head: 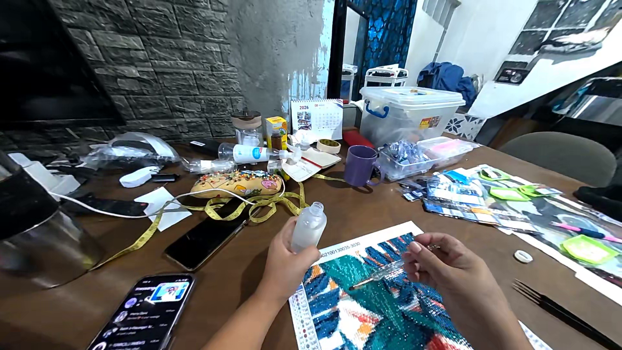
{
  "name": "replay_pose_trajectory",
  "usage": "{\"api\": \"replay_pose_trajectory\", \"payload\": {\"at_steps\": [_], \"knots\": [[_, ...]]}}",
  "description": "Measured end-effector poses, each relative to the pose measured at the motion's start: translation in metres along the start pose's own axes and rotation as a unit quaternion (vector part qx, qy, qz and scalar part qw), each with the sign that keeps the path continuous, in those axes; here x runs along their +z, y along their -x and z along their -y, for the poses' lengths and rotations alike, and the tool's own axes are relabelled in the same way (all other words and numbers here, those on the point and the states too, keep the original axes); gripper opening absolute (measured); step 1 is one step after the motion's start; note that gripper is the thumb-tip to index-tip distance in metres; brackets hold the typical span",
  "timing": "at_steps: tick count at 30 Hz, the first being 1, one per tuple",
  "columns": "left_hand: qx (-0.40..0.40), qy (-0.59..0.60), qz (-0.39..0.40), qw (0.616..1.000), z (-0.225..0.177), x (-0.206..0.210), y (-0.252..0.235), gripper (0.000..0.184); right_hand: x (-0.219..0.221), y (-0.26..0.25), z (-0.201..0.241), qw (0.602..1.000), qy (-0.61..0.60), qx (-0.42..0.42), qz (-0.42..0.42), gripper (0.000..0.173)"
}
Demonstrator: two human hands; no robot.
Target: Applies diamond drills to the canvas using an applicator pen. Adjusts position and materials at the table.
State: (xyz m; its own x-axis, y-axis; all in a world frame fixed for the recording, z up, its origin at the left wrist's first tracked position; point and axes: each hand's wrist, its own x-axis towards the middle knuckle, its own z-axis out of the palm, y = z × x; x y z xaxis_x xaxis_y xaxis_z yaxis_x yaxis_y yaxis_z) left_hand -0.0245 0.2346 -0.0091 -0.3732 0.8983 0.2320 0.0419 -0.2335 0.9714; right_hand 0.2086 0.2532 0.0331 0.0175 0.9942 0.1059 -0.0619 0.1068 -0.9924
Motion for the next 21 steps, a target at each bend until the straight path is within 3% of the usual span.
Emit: {"api": "replay_pose_trajectory", "payload": {"at_steps": [9,21], "knots": [[-0.002,0.004,-0.001,1.000,-0.002,0.001,0.000,0.047,0.014,0.005,-0.005,0.999,0.038,0.001,-0.029,0.008],[-0.003,-0.005,-0.002,1.000,-0.001,0.000,0.000,0.049,-0.003,-0.004,-0.008,0.994,0.071,-0.004,-0.078,0.009]]}}
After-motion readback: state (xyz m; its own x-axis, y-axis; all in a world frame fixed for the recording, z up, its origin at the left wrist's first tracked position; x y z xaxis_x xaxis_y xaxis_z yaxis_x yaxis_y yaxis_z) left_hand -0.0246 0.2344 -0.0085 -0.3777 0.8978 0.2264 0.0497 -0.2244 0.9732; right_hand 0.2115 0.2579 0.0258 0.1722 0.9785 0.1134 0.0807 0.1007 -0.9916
